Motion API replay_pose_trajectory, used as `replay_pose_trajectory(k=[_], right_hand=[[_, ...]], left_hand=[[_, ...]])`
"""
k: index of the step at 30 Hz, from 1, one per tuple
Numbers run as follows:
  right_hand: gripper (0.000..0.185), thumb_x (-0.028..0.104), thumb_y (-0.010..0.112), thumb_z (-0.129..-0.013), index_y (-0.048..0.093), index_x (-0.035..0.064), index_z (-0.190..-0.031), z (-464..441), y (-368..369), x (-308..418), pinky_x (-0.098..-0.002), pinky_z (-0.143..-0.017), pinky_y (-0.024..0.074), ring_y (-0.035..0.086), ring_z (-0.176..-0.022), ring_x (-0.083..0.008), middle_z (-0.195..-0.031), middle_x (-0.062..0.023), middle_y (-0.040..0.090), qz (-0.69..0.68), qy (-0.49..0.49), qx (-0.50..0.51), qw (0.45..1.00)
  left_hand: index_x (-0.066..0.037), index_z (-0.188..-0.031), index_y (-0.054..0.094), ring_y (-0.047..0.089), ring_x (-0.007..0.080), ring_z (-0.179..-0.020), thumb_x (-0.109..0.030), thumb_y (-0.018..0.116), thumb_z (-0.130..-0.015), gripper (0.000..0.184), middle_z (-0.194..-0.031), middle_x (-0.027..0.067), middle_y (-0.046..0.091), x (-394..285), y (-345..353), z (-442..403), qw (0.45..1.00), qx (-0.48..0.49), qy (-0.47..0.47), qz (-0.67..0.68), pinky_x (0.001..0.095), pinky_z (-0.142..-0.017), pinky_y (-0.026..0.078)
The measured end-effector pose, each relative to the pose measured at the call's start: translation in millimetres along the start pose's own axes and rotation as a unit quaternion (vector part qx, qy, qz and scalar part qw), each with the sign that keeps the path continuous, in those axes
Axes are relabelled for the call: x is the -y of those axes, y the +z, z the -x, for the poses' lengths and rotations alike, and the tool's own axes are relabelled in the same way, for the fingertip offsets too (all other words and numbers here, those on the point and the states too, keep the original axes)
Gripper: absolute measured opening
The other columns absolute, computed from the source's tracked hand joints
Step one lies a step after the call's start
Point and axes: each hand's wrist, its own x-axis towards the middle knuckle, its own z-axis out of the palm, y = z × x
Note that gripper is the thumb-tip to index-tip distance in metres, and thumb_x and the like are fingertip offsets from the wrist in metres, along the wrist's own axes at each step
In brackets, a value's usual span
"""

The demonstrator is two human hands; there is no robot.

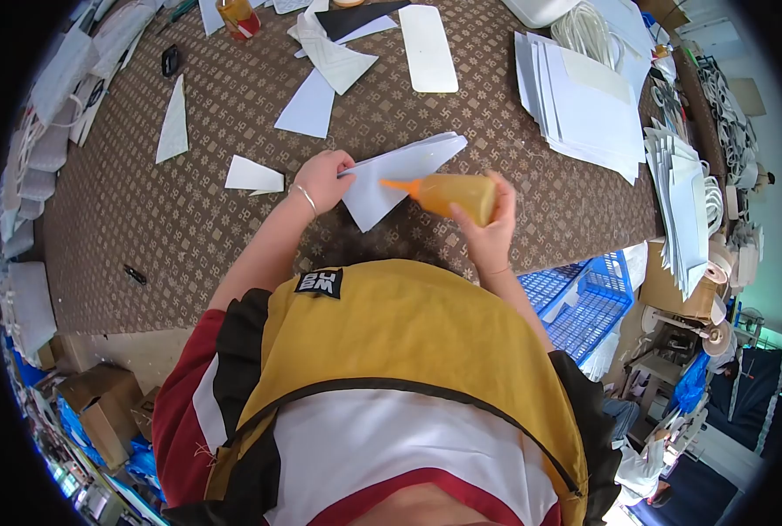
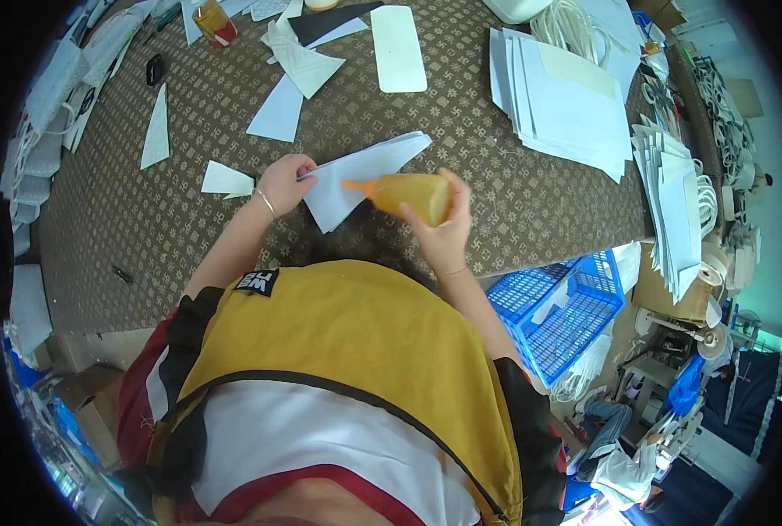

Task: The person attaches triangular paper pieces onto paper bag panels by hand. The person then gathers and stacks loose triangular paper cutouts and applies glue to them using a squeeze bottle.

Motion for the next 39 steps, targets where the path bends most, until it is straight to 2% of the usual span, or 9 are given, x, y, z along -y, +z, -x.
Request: replay_pose_trajectory(k=[3, 7, 16, 20, 23, 28, 33, 35, 39], right_hand=[[0.069, 0.005, 0.078, -0.069, 0.038, 0.0026, -0.126, 13, 24, 7, -0.0301, -0.088, 0.0455, 0.053, -0.102, -0.0173, -0.111, -0.0078, 0.052, 0.001, -0.018, 0.085, 0.996], [0.07, 0.005, 0.078, -0.069, 0.038, 0.0024, -0.126, 12, 35, 16, -0.0304, -0.088, 0.0453, 0.054, -0.102, -0.0172, -0.111, -0.0081, 0.052, 0.018, -0.033, 0.127, 0.991], [0.071, 0.007, 0.079, -0.068, 0.039, 0.0024, -0.126, 3, 12, 18, -0.0314, -0.089, 0.0453, 0.053, -0.102, -0.0175, -0.111, -0.0084, 0.052, 0.014, -0.019, 0.045, 0.999], [0.071, 0.008, 0.08, -0.067, 0.04, 0.0025, -0.125, 12, 26, 27, -0.0319, -0.088, 0.0462, 0.054, -0.102, -0.0186, -0.112, -0.0088, 0.052, 0.067, -0.073, 0.127, 0.987], [0.071, 0.009, 0.08, -0.066, 0.04, 0.0025, -0.125, -1, 9, 18, -0.0322, -0.087, 0.0468, 0.054, -0.102, -0.0196, -0.113, -0.0093, 0.051, 0.067, -0.086, 0.062, 0.992], [0.072, 0.008, 0.08, -0.065, 0.041, 0.0025, -0.126, -29, -40, 6, -0.0326, -0.09, 0.0448, 0.051, -0.106, -0.0199, -0.117, -0.0093, 0.049, 0.029, 0.002, -0.136, 0.99], [0.072, 0.008, 0.08, -0.065, 0.041, 0.0032, -0.125, -4, -11, 10, -0.0331, -0.089, 0.0458, 0.051, -0.105, -0.0196, -0.116, -0.0089, 0.05, 0.082, -0.038, -0.067, 0.994], [0.071, 0.008, 0.08, -0.065, 0.042, 0.0031, -0.125, 10, 5, 18, -0.0324, -0.088, 0.046, 0.052, -0.103, -0.0193, -0.115, -0.0084, 0.051, 0.095, -0.072, 0.038, 0.992], [0.07, 0.008, 0.079, -0.067, 0.041, 0.0019, -0.125, -5, -15, 0, -0.0306, -0.088, 0.0451, 0.053, -0.102, -0.0185, -0.114, -0.0086, 0.051, 0.075, -0.04, -0.059, 0.995]], left_hand=[[-0.005, -0.09, 0.061, 0.057, 0.0236, -0.074, -0.017, 0.065, -0.074, 0.02, -0.08, 0.0096, 0.059, 4, 0, -5, 1.0, 0.006, -0.003, 0.022, 0.0341, -0.069, 0.047], [-0.005, -0.09, 0.062, 0.058, 0.0218, -0.072, -0.016, 0.064, -0.075, 0.019, -0.078, 0.0091, 0.06, 1, -4, -5, 0.999, 0.021, -0.017, 0.021, 0.0332, -0.066, 0.047], [-0.006, -0.09, 0.062, 0.058, 0.0219, -0.071, -0.016, 0.064, -0.075, 0.019, -0.077, 0.0086, 0.06, -2, -6, -6, 0.999, 0.033, -0.012, 0.016, 0.0331, -0.066, 0.048], [-0.006, -0.091, 0.062, 0.058, 0.0225, -0.071, -0.016, 0.063, -0.076, 0.018, -0.077, 0.0086, 0.059, -6, -8, -6, 0.999, 0.044, -0.022, 0.0, 0.033, -0.067, 0.048], [-0.006, -0.091, 0.062, 0.058, 0.0228, -0.072, -0.016, 0.063, -0.076, 0.018, -0.078, 0.0086, 0.059, -6, -7, -3, 0.999, 0.032, -0.013, 0.002, 0.0331, -0.067, 0.048], [-0.006, -0.091, 0.062, 0.057, 0.0229, -0.073, -0.016, 0.064, -0.076, 0.018, -0.079, 0.0086, 0.059, -6, -8, -3, 1.0, 0.026, -0.008, -0.002, 0.0333, -0.068, 0.047], [-0.005, -0.091, 0.062, 0.057, 0.0229, -0.073, -0.016, 0.064, -0.076, 0.019, -0.079, 0.0086, 0.059, -7, -7, -4, 0.999, 0.032, -0.006, -0.007, 0.0334, -0.067, 0.047], [-0.006, -0.09, 0.061, 0.058, 0.0251, -0.078, -0.016, 0.063, -0.077, 0.017, -0.082, 0.0098, 0.06, -9, -8, -3, 0.999, 0.04, -0.021, -0.006, 0.0353, -0.072, 0.047], [-0.005, -0.091, 0.062, 0.058, 0.024, -0.076, -0.016, 0.063, -0.076, 0.018, -0.081, 0.0094, 0.059, -3, -5, -2, 1.0, 0.026, -0.013, -0.003, 0.0344, -0.07, 0.047]])
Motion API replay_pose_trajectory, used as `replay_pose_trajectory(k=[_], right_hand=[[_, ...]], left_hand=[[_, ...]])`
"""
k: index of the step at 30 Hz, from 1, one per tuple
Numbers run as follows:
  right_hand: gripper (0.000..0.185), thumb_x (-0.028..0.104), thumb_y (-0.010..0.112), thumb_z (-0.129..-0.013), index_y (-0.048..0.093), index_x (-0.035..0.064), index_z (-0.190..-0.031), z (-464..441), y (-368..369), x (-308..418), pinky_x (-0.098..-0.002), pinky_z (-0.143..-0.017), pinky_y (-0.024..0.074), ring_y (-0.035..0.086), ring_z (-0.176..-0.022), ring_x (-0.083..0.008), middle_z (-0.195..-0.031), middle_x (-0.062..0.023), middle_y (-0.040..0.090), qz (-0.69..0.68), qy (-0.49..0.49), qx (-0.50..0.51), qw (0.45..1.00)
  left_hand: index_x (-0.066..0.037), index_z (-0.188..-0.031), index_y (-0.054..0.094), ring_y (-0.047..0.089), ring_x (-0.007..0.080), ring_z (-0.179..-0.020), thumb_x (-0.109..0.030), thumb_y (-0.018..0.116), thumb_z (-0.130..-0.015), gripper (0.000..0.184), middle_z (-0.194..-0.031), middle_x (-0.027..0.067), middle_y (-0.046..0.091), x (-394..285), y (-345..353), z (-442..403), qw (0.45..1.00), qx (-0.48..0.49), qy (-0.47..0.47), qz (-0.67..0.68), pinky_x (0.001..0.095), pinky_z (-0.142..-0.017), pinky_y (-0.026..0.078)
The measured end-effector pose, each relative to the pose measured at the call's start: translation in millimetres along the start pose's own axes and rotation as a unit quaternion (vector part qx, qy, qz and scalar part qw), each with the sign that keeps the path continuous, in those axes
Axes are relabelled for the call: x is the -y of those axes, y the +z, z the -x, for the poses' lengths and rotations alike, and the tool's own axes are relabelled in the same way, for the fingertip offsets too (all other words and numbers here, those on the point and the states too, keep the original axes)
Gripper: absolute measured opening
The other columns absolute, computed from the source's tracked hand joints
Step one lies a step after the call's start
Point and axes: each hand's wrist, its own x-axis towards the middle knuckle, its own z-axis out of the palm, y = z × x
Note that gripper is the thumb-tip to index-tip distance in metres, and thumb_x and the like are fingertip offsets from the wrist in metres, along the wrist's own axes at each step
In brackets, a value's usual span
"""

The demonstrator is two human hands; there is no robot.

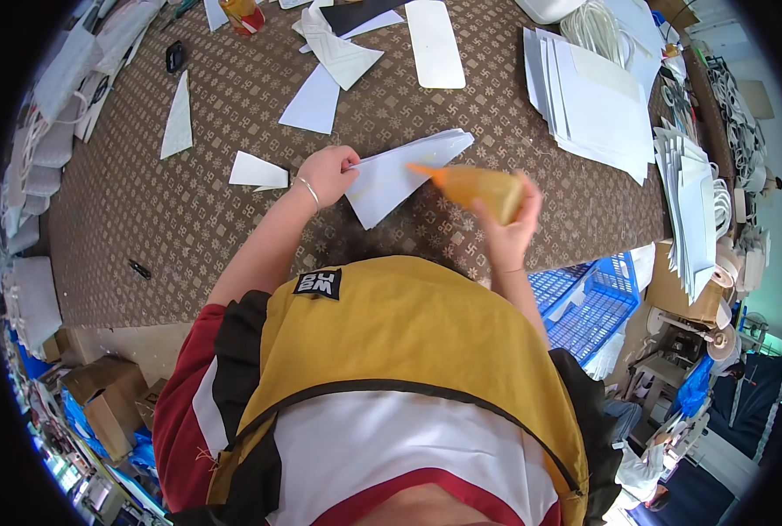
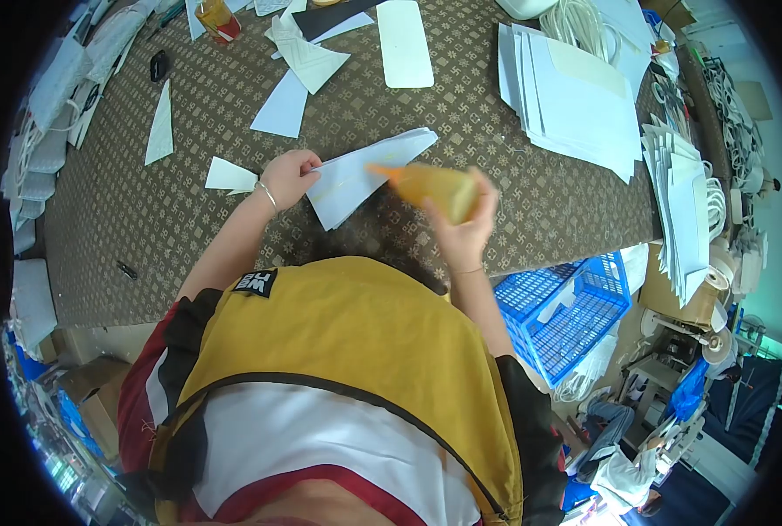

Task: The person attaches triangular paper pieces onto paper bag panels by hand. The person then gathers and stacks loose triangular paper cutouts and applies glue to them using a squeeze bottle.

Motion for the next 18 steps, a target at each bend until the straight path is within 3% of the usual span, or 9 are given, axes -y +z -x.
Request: replay_pose_trajectory(k=[3, 11, 16, 18], right_hand=[[0.069, 0.007, 0.078, -0.069, 0.039, 0.0008, -0.126, -23, -23, -7, -0.0291, -0.087, 0.0451, 0.053, -0.101, -0.0177, -0.113, -0.0092, 0.051, -0.057, 0.043, -0.092, 0.993], [0.068, 0.006, 0.076, -0.07, 0.038, 0.0006, -0.126, -31, -30, -18, -0.029, -0.086, 0.0463, 0.053, -0.101, -0.018, -0.112, -0.0102, 0.051, 0.006, 0.025, -0.137, 0.99], [0.067, 0.006, 0.076, -0.07, 0.039, 0.0013, -0.125, -21, -22, -12, -0.0298, -0.087, 0.046, 0.053, -0.101, -0.0187, -0.112, -0.0094, 0.051, -0.006, 0.028, -0.113, 0.993], [0.068, 0.006, 0.076, -0.069, 0.04, 0.0026, -0.126, -6, -9, 3, -0.0313, -0.089, 0.0448, 0.052, -0.103, -0.0188, -0.112, -0.0083, 0.051, -0.033, 0.056, -0.044, 0.997]], left_hand=[[-0.005, -0.091, 0.062, 0.057, 0.0229, -0.073, -0.016, 0.064, -0.076, 0.018, -0.08, 0.009, 0.059, 1, -1, -1, 1.0, -0.01, 0.01, 0.0, 0.0335, -0.068, 0.047], [-0.005, -0.091, 0.061, 0.058, 0.0259, -0.083, -0.016, 0.062, -0.078, 0.017, -0.085, 0.0109, 0.06, -7, -5, 0, 1.0, 0.011, -0.014, -0.004, 0.0356, -0.075, 0.047], [-0.005, -0.091, 0.062, 0.058, 0.0241, -0.076, -0.015, 0.063, -0.077, 0.017, -0.083, 0.0104, 0.06, -1, 0, -1, 1.0, -0.005, 0.003, -0.009, 0.034, -0.071, 0.047], [-0.005, -0.091, 0.062, 0.058, 0.0231, -0.073, -0.015, 0.063, -0.077, 0.017, -0.082, 0.0101, 0.06, -1, 1, -1, 1.0, -0.013, 0.013, -0.014, 0.0331, -0.069, 0.048]])
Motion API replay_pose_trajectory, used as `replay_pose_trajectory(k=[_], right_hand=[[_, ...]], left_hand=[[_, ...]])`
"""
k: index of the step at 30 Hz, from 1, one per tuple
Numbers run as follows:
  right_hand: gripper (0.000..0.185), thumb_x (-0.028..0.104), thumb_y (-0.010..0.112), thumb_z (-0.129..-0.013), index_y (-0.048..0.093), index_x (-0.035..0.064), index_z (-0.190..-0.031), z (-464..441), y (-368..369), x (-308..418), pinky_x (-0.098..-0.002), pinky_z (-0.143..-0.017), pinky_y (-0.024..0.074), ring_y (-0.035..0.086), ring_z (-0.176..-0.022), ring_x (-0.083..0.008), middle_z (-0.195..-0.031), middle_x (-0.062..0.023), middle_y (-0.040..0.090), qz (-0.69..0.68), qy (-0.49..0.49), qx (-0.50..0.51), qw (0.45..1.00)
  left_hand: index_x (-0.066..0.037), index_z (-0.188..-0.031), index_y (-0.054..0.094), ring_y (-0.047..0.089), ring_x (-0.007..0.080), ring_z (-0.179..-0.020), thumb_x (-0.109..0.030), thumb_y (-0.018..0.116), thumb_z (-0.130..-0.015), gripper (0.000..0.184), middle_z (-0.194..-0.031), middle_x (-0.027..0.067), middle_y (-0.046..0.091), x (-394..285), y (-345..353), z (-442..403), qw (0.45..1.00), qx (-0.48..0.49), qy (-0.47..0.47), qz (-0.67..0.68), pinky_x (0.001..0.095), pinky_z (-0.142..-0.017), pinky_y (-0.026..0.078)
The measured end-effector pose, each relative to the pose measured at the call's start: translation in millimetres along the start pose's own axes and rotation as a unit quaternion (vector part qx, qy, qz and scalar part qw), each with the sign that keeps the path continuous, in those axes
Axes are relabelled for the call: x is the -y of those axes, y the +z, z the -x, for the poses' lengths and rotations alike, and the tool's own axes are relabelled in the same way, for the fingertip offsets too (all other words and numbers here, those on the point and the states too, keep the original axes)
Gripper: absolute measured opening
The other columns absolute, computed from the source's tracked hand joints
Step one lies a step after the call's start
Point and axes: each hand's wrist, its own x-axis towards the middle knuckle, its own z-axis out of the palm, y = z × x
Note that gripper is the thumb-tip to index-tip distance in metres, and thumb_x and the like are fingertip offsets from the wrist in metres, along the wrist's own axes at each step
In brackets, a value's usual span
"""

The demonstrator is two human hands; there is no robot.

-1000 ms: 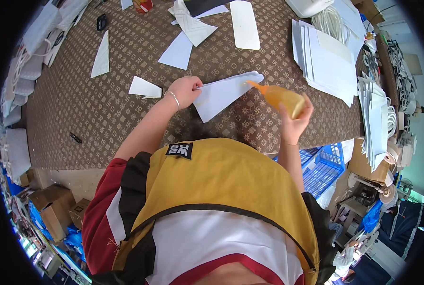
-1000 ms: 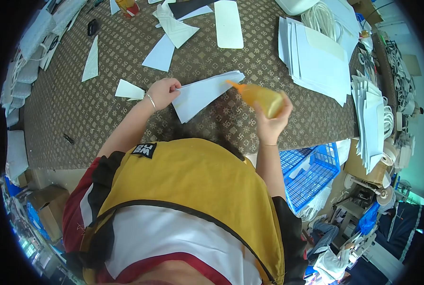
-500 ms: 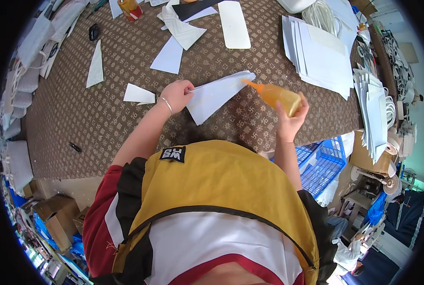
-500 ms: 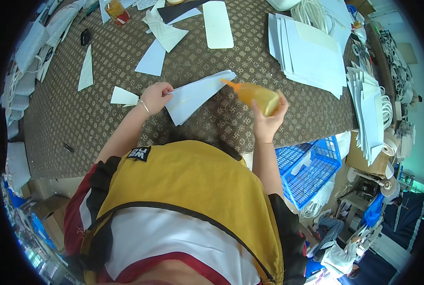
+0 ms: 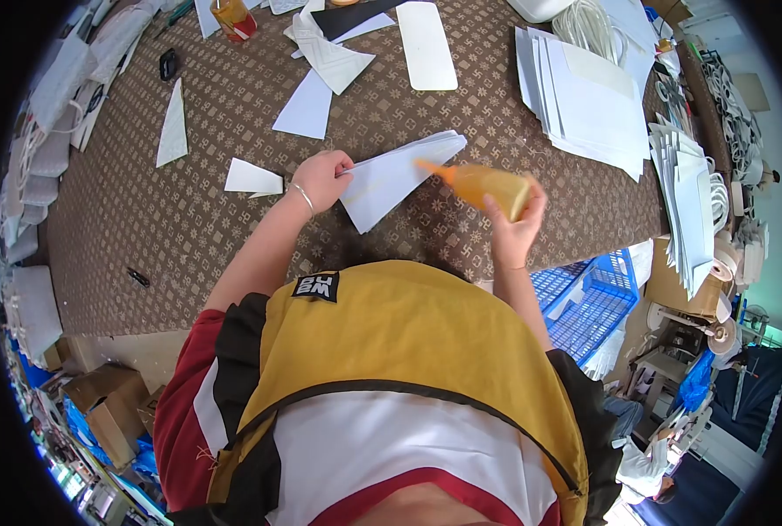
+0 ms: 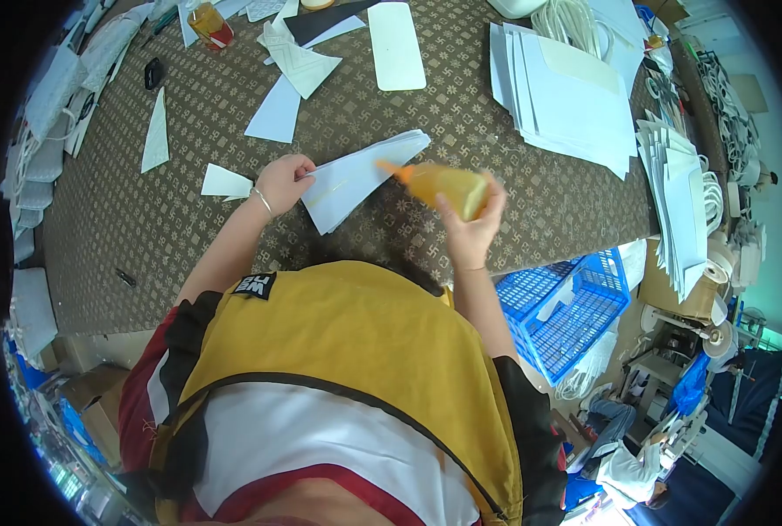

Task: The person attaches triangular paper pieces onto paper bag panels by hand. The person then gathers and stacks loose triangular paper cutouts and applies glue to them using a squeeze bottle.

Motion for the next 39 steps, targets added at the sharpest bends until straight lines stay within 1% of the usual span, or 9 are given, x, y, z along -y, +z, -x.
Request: replay_pose_trajectory(k=[4, 8, 12, 15, 16, 18, 22, 26, 39], right_hand=[[0.07, 0.005, 0.076, -0.067, 0.04, 0.0041, -0.127, 27, 19, -1, -0.0328, -0.092, 0.0434, 0.052, -0.105, -0.0192, -0.113, -0.0078, 0.051, -0.163, 0.082, 0.111, 0.977], [0.07, 0.005, 0.074, -0.068, 0.039, 0.0049, -0.128, 25, 25, 4, -0.0336, -0.093, 0.0428, 0.052, -0.106, -0.0197, -0.114, -0.0086, 0.052, -0.269, 0.15, 0.122, 0.944], [0.065, 0.002, 0.07, -0.072, 0.039, 0.0048, -0.129, 4, 8, -5, -0.0346, -0.093, 0.0437, 0.052, -0.106, -0.0209, -0.115, -0.0087, 0.052, -0.294, 0.113, 0.067, 0.947], [0.063, 0.001, 0.068, -0.074, 0.038, 0.0046, -0.129, -5, -6, -3, -0.0347, -0.093, 0.0442, 0.053, -0.106, -0.0211, -0.114, -0.0086, 0.052, -0.267, 0.102, 0.037, 0.958], [0.063, 0.002, 0.069, -0.073, 0.038, 0.0042, -0.128, -6, -10, -4, -0.0339, -0.093, 0.0436, 0.052, -0.106, -0.0202, -0.114, -0.0082, 0.052, -0.266, 0.103, 0.016, 0.958], [0.064, 0.004, 0.072, -0.072, 0.038, 0.0032, -0.126, -11, -15, -6, -0.0324, -0.092, 0.0424, 0.052, -0.104, -0.0184, -0.113, -0.0075, 0.051, -0.267, 0.104, -0.025, 0.958], [0.058, 0.001, 0.067, -0.076, 0.038, 0.0051, -0.126, -22, -29, -20, -0.0332, -0.092, 0.0455, 0.053, -0.105, -0.0206, -0.114, -0.0088, 0.051, -0.204, 0.072, -0.084, 0.973], [0.057, 0.002, 0.069, -0.075, 0.039, 0.004, -0.123, -33, -33, -23, -0.0331, -0.091, 0.0456, 0.053, -0.104, -0.0198, -0.114, -0.0085, 0.051, -0.16, 0.043, -0.105, 0.981], [0.063, 0.005, 0.075, -0.071, 0.04, 0.0011, -0.123, -27, -15, -16, -0.0302, -0.089, 0.0443, 0.052, -0.101, -0.0175, -0.111, -0.0089, 0.051, -0.095, 0.055, -0.078, 0.991]], left_hand=[[-0.003, -0.092, 0.062, 0.059, 0.0175, -0.071, -0.013, 0.062, -0.081, 0.015, -0.084, 0.0071, 0.062, -3, -1, 6, 0.999, -0.017, -0.009, 0.033, 0.0298, -0.067, 0.048], [-0.003, -0.093, 0.061, 0.058, 0.0109, -0.071, -0.011, 0.06, -0.084, 0.012, -0.085, 0.0031, 0.063, 22, -17, 19, 0.945, -0.059, 0.021, 0.321, 0.0263, -0.064, 0.047], [-0.005, -0.096, 0.062, 0.058, 0.0094, -0.074, -0.008, 0.06, -0.084, 0.013, -0.087, 0.0019, 0.063, 82, -68, 21, 0.836, -0.317, -0.149, 0.423, 0.0233, -0.061, 0.046], [-0.002, -0.101, 0.062, 0.06, 0.0144, -0.076, -0.01, 0.061, -0.083, 0.02, -0.089, 0.0067, 0.065, 184, -87, 30, 0.818, -0.411, -0.224, 0.335, 0.0278, -0.065, 0.05], [0.0, -0.102, 0.062, 0.061, 0.0164, -0.076, -0.01, 0.062, -0.082, 0.022, -0.09, 0.0092, 0.065, 196, -90, 38, 0.848, -0.416, -0.273, 0.183, 0.0292, -0.068, 0.05], [0.001, -0.103, 0.062, 0.061, 0.0183, -0.077, -0.011, 0.062, -0.081, 0.024, -0.091, 0.0116, 0.066, 190, -85, 48, 0.858, -0.409, -0.31, 0.029, 0.0306, -0.071, 0.05], [-0.001, -0.104, 0.062, 0.062, 0.0229, -0.086, -0.02, 0.065, -0.08, 0.031, -0.097, 0.0125, 0.064, 103, -57, 47, 0.943, -0.276, -0.146, 0.114, 0.0323, -0.076, 0.049], [-0.005, -0.106, 0.062, 0.059, 0.0246, -0.088, -0.023, 0.064, -0.08, 0.031, -0.097, 0.0098, 0.061, 25, -7, 31, 0.982, -0.181, 0.051, 0.011, 0.0342, -0.078, 0.048], [-0.004, -0.097, 0.062, 0.057, 0.0311, -0.091, -0.02, 0.064, -0.078, 0.024, -0.099, 0.012, 0.059, -9, 8, 31, 0.989, -0.106, 0.02, -0.098, 0.0389, -0.079, 0.047]])
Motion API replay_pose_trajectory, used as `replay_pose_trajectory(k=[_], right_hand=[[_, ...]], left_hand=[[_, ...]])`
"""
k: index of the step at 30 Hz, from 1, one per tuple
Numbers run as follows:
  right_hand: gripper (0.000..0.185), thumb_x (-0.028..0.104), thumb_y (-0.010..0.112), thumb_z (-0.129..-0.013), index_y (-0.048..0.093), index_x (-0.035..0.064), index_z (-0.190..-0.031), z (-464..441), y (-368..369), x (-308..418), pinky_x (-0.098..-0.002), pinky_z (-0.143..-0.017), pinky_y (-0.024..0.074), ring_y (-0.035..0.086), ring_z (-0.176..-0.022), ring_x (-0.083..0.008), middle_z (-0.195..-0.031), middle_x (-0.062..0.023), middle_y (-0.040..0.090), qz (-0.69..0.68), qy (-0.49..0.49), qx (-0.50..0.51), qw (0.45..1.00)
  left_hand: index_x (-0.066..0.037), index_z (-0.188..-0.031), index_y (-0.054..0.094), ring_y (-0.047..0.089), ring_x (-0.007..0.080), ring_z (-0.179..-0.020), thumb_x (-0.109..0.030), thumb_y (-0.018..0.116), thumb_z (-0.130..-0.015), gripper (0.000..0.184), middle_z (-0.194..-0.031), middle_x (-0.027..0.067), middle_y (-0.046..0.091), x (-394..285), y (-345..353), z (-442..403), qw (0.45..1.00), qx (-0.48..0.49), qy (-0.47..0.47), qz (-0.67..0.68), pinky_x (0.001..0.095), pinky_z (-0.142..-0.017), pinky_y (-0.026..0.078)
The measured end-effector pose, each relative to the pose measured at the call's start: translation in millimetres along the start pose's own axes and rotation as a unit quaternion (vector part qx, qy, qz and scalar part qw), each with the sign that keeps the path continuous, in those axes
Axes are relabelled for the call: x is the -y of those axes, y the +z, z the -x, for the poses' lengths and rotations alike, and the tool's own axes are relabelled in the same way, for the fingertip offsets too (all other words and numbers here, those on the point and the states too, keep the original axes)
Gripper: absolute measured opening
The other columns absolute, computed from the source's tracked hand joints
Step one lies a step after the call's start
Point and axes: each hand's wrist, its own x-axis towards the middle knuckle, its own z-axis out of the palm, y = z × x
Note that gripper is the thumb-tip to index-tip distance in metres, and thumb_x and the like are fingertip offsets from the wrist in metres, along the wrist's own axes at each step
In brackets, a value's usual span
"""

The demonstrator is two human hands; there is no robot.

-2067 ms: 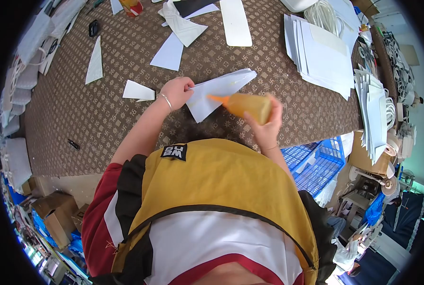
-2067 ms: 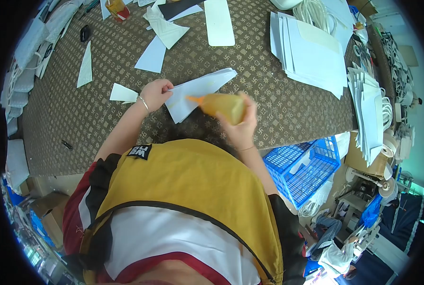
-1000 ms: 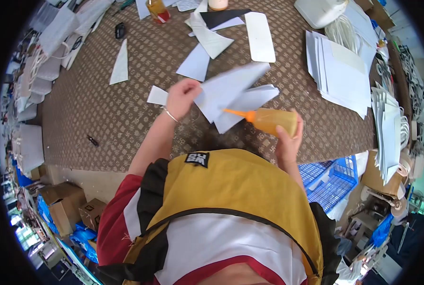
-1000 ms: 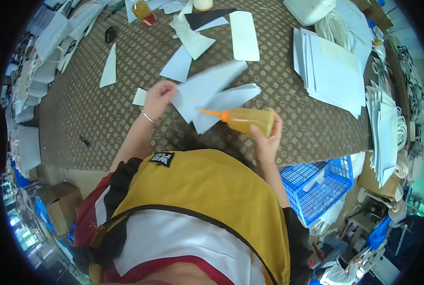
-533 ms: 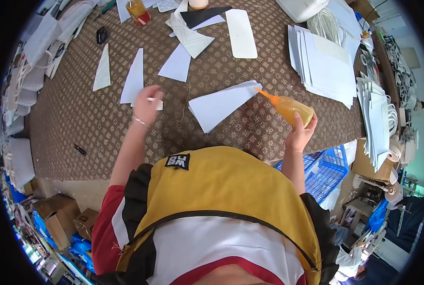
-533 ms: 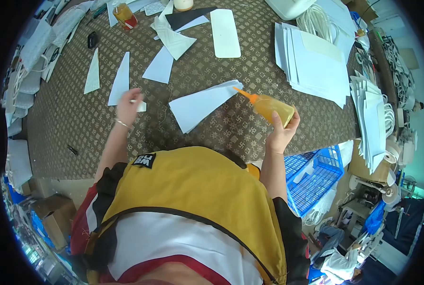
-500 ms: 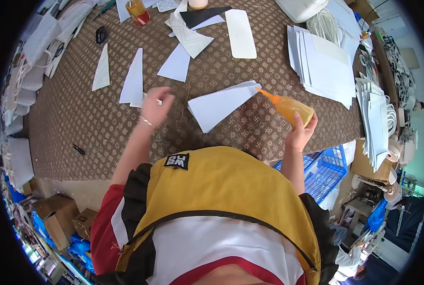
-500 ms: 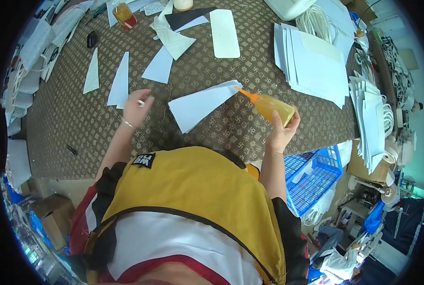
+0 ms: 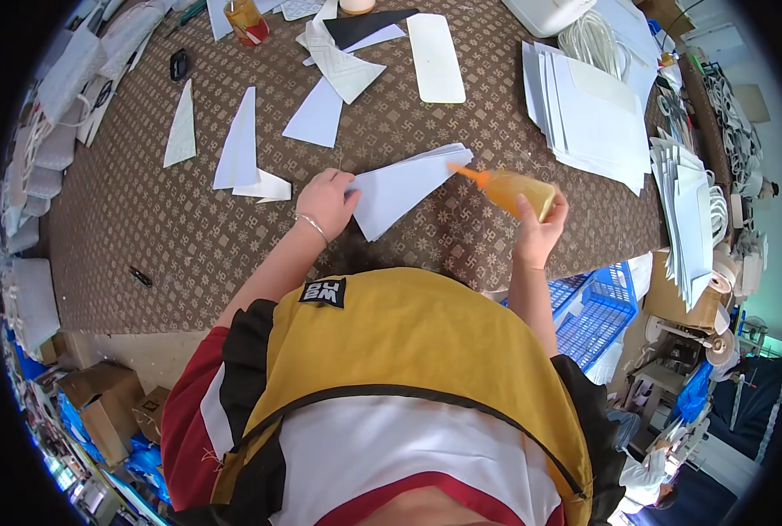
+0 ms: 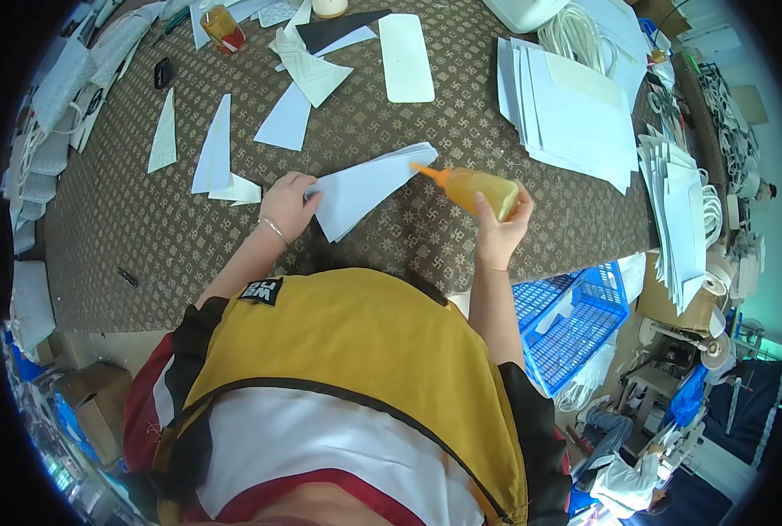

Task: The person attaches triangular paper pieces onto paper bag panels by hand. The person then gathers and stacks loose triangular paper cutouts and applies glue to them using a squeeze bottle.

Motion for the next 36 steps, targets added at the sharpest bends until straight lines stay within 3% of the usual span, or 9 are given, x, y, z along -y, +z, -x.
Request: replay_pose_trajectory(k=[7, 10, 15, 18, 21, 24, 26, 30, 36], right_hand=[[0.065, 0.007, 0.077, -0.068, 0.042, 0.0013, -0.123, 60, 50, 9, -0.0302, -0.089, 0.0444, 0.053, -0.102, -0.0163, -0.109, -0.0074, 0.053, 0.033, -0.015, 0.196, 0.98], [0.066, 0.007, 0.077, -0.068, 0.042, 0.0013, -0.124, 70, 66, 7, -0.03, -0.088, 0.0451, 0.053, -0.102, -0.016, -0.109, -0.0071, 0.053, 0.058, -0.045, 0.275, 0.959], [0.067, 0.006, 0.077, -0.067, 0.041, 0.0016, -0.124, 55, 54, 10, -0.0304, -0.087, 0.0454, 0.053, -0.101, -0.0165, -0.109, -0.0067, 0.053, 0.06, -0.066, 0.264, 0.96], [0.069, 0.006, 0.077, -0.067, 0.04, 0.0019, -0.125, 30, 32, 13, -0.0313, -0.088, 0.0451, 0.052, -0.103, -0.0173, -0.11, -0.0073, 0.052, 0.1, -0.05, 0.179, 0.978], [0.069, 0.007, 0.078, -0.066, 0.041, 0.0021, -0.124, 20, 21, 15, -0.032, -0.089, 0.0449, 0.052, -0.105, -0.018, -0.112, -0.0082, 0.052, 0.048, -0.028, 0.078, 0.995], [0.069, 0.007, 0.078, -0.066, 0.041, 0.0024, -0.124, 38, 28, 9, -0.0322, -0.089, 0.0449, 0.051, -0.106, -0.0183, -0.113, -0.009, 0.051, 0.125, -0.107, 0.104, 0.981], [0.069, 0.008, 0.079, -0.066, 0.042, 0.0027, -0.123, 64, 45, 11, -0.0325, -0.09, 0.0446, 0.051, -0.107, -0.0182, -0.114, -0.0092, 0.051, 0.111, -0.082, 0.2, 0.97], [0.069, 0.008, 0.078, -0.066, 0.041, 0.0023, -0.123, 67, 52, 11, -0.032, -0.09, 0.0448, 0.051, -0.106, -0.0179, -0.113, -0.0088, 0.051, 0.102, -0.089, 0.256, 0.957], [0.067, 0.005, 0.077, -0.066, 0.041, 0.0011, -0.122, 3, 10, 11, -0.031, -0.089, 0.0455, 0.053, -0.103, -0.0185, -0.113, -0.009, 0.052, 0.072, -0.056, 0.047, 0.995]], left_hand=[[-0.005, -0.092, 0.061, 0.059, 0.0263, -0.081, -0.014, 0.069, -0.072, 0.023, -0.091, 0.0111, 0.056, 9, 11, -9, 0.989, 0.005, -0.075, 0.129, 0.0358, -0.074, 0.049], [-0.005, -0.09, 0.06, 0.059, 0.025, -0.078, -0.015, 0.07, -0.071, 0.023, -0.09, 0.0108, 0.055, 10, 11, -14, 0.988, 0.021, -0.091, 0.12, 0.0352, -0.073, 0.049], [-0.004, -0.087, 0.058, 0.059, 0.0256, -0.079, -0.015, 0.07, -0.07, 0.024, -0.09, 0.0111, 0.055, 9, 6, -17, 0.988, 0.042, -0.092, 0.113, 0.0354, -0.073, 0.048], [-0.006, -0.088, 0.057, 0.057, 0.0281, -0.085, -0.016, 0.069, -0.071, 0.023, -0.092, 0.0117, 0.056, 5, 1, -18, 0.989, 0.057, -0.094, 0.097, 0.0365, -0.077, 0.047], [-0.006, -0.088, 0.057, 0.057, 0.0292, -0.086, -0.016, 0.068, -0.071, 0.023, -0.092, 0.0119, 0.057, 3, 1, -16, 0.993, 0.053, -0.074, 0.072, 0.0372, -0.078, 0.047], [-0.005, -0.087, 0.056, 0.057, 0.0287, -0.083, -0.016, 0.069, -0.072, 0.023, -0.089, 0.0116, 0.056, 2, 2, -18, 0.998, 0.032, -0.027, 0.038, 0.0376, -0.074, 0.047], [-0.005, -0.089, 0.057, 0.057, 0.0288, -0.083, -0.016, 0.068, -0.072, 0.023, -0.089, 0.0116, 0.057, 2, 4, -18, 0.997, 0.042, -0.046, 0.054, 0.0378, -0.074, 0.047], [-0.006, -0.092, 0.058, 0.057, 0.0288, -0.083, -0.016, 0.067, -0.073, 0.024, -0.089, 0.0115, 0.057, -2, 3, -15, 0.995, 0.036, -0.06, 0.075, 0.038, -0.074, 0.047], [-0.007, -0.095, 0.06, 0.057, 0.0284, -0.084, -0.015, 0.066, -0.073, 0.024, -0.089, 0.011, 0.057, 5, 7, -15, 0.995, 0.045, -0.038, 0.08, 0.0377, -0.074, 0.047]])
